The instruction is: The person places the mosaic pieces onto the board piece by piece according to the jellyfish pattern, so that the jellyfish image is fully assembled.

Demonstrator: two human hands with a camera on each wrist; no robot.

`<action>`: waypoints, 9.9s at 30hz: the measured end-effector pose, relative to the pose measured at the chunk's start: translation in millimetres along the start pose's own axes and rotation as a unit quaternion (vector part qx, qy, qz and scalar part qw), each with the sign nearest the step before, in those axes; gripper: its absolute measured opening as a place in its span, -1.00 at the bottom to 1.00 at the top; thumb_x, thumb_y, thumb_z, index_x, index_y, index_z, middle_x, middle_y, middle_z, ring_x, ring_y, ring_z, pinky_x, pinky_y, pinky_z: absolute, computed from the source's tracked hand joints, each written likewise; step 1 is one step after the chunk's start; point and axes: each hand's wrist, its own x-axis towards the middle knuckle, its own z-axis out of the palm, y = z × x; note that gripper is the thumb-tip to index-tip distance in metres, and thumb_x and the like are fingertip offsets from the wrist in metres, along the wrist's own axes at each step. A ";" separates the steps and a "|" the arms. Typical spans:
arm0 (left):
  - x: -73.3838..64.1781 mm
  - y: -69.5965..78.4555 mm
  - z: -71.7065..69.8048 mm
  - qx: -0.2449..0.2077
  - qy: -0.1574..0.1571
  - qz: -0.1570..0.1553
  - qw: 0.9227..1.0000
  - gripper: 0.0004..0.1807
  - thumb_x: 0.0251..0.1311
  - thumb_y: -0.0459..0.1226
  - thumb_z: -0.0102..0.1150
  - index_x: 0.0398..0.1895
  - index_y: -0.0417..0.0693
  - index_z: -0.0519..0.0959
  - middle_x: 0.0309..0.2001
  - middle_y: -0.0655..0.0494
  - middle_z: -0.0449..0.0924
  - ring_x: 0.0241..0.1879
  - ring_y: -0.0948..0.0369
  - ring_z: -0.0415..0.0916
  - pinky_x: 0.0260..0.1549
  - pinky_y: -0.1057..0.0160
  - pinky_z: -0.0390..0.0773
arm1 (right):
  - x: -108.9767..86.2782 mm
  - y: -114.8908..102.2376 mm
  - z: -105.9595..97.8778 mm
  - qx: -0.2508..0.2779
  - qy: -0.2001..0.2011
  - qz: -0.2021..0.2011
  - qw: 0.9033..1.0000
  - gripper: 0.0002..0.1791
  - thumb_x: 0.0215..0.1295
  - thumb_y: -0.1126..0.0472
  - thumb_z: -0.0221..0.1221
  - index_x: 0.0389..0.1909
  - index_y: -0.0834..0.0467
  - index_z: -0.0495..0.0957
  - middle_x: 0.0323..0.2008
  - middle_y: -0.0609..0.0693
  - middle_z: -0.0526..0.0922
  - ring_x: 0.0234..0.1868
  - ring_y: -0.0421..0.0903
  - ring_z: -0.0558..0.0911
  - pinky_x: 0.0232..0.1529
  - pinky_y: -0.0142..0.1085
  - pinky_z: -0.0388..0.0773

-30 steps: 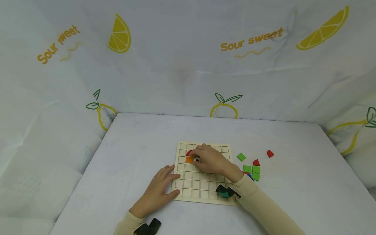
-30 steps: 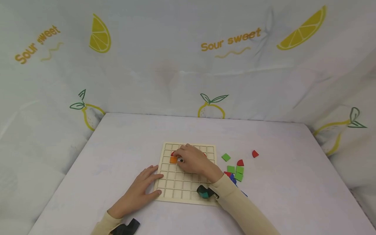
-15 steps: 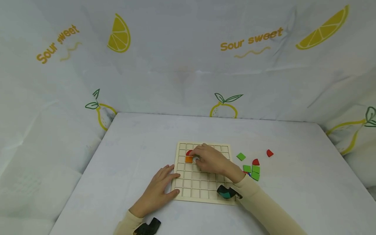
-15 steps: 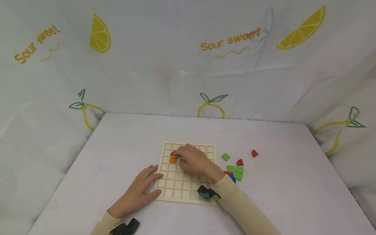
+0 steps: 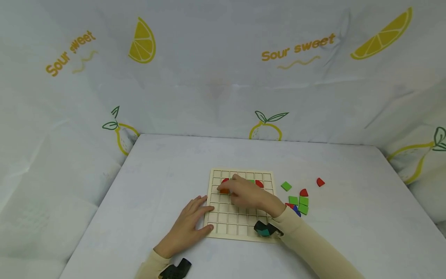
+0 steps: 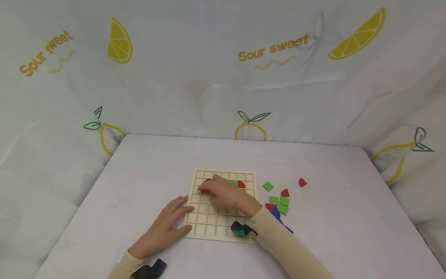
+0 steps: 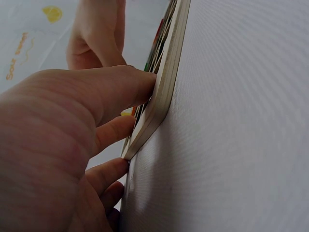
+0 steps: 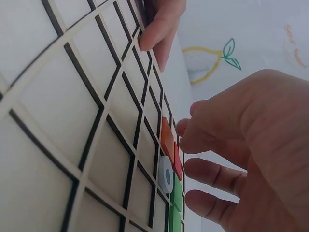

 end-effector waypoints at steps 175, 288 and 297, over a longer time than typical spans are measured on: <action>1.3 1.7 0.4 -0.004 0.000 -0.001 1.000 -0.47 0.23 -0.14 0.33 0.29 0.05 0.53 0.56 -0.02 0.21 0.59 -0.10 0.01 0.48 -0.31 0.10 | -9.8 -1.4 16.7 -0.047 0.050 -0.026 0.997 -0.72 0.32 0.09 0.33 0.03 -0.04 0.70 -0.33 -0.17 0.45 -0.35 -0.26 0.38 -0.39 -0.48 0.36; 1.4 2.6 1.9 0.000 -0.011 -0.021 1.000 -0.45 0.22 -0.16 0.35 0.30 0.03 0.52 0.58 -0.01 0.16 0.61 -0.09 -0.05 0.52 -0.28 0.01 | -64.6 34.5 -10.0 -0.048 0.056 0.072 0.995 -0.72 0.28 0.11 0.34 -0.01 0.06 0.66 -0.21 -0.16 0.54 -0.21 -0.21 0.38 -0.18 -0.32 0.46; 1.5 2.9 2.0 0.003 -0.012 -0.029 0.999 -0.45 0.22 -0.16 0.35 0.29 0.06 0.52 0.58 0.02 0.16 0.62 -0.06 -0.05 0.52 -0.27 0.04 | -64.4 33.6 -10.3 -0.060 0.051 0.067 0.995 -0.71 0.28 0.12 0.35 0.00 0.06 0.67 -0.17 -0.13 0.58 -0.19 -0.20 0.39 -0.14 -0.29 0.49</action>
